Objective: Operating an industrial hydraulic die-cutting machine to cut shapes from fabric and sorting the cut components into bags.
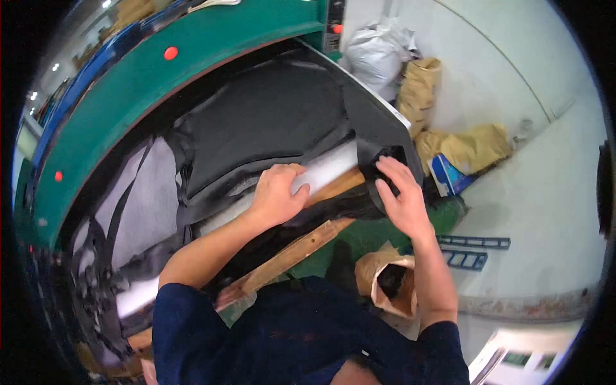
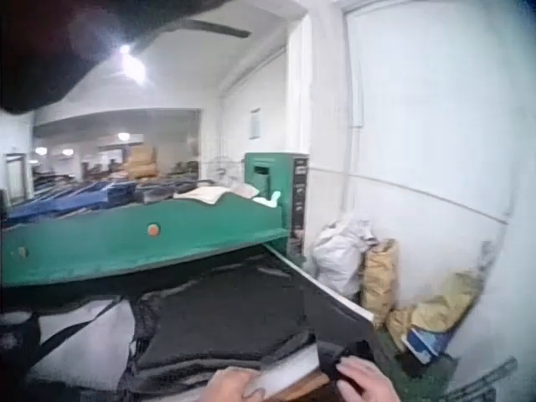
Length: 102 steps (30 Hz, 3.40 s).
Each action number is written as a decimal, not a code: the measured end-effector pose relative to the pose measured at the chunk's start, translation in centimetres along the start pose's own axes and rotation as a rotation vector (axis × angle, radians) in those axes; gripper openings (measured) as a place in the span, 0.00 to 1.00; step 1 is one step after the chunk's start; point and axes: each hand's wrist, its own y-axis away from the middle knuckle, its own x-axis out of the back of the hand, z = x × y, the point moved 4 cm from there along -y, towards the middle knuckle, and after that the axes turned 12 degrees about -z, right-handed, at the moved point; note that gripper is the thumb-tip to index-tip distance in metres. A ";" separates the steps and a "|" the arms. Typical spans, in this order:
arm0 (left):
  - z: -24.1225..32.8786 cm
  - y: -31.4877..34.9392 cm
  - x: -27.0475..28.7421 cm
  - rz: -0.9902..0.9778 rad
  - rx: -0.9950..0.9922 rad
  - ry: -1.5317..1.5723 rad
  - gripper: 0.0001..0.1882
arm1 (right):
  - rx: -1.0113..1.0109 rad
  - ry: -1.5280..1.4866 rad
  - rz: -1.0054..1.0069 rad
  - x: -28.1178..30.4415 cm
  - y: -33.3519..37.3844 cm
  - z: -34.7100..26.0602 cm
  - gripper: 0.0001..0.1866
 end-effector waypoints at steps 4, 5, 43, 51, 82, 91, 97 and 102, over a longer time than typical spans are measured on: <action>-1.4 -0.7 0.6 0.276 0.306 0.198 0.14 | 0.157 0.105 -0.264 -0.9 -9.2 6.4 0.23; -1.8 -0.2 0.7 0.315 0.387 0.151 0.13 | 0.200 0.163 -0.337 -1.5 -10.8 7.8 0.24; 4.7 -4.3 -7.9 1.233 0.728 1.598 0.21 | 0.855 -0.156 -0.906 -5.1 -20.8 6.9 0.24; 5.5 -6.3 -8.8 1.331 0.665 1.591 0.25 | 0.869 -0.317 -0.949 -4.7 -21.2 7.2 0.22; -2.2 -8.6 -6.9 1.342 0.193 1.980 0.19 | 0.654 -0.002 -1.054 -9.5 -25.6 2.8 0.38; -1.9 -9.7 -5.1 1.297 0.313 1.924 0.12 | 0.660 0.068 -0.991 -9.0 -25.7 1.5 0.43; -3.7 -9.5 -7.2 1.365 0.412 1.964 0.06 | 0.711 0.118 -1.094 -9.6 -26.7 1.0 0.43; -1.2 -9.4 -6.4 1.539 0.583 1.874 0.05 | 0.562 -0.175 -1.310 -11.0 -28.7 3.4 0.42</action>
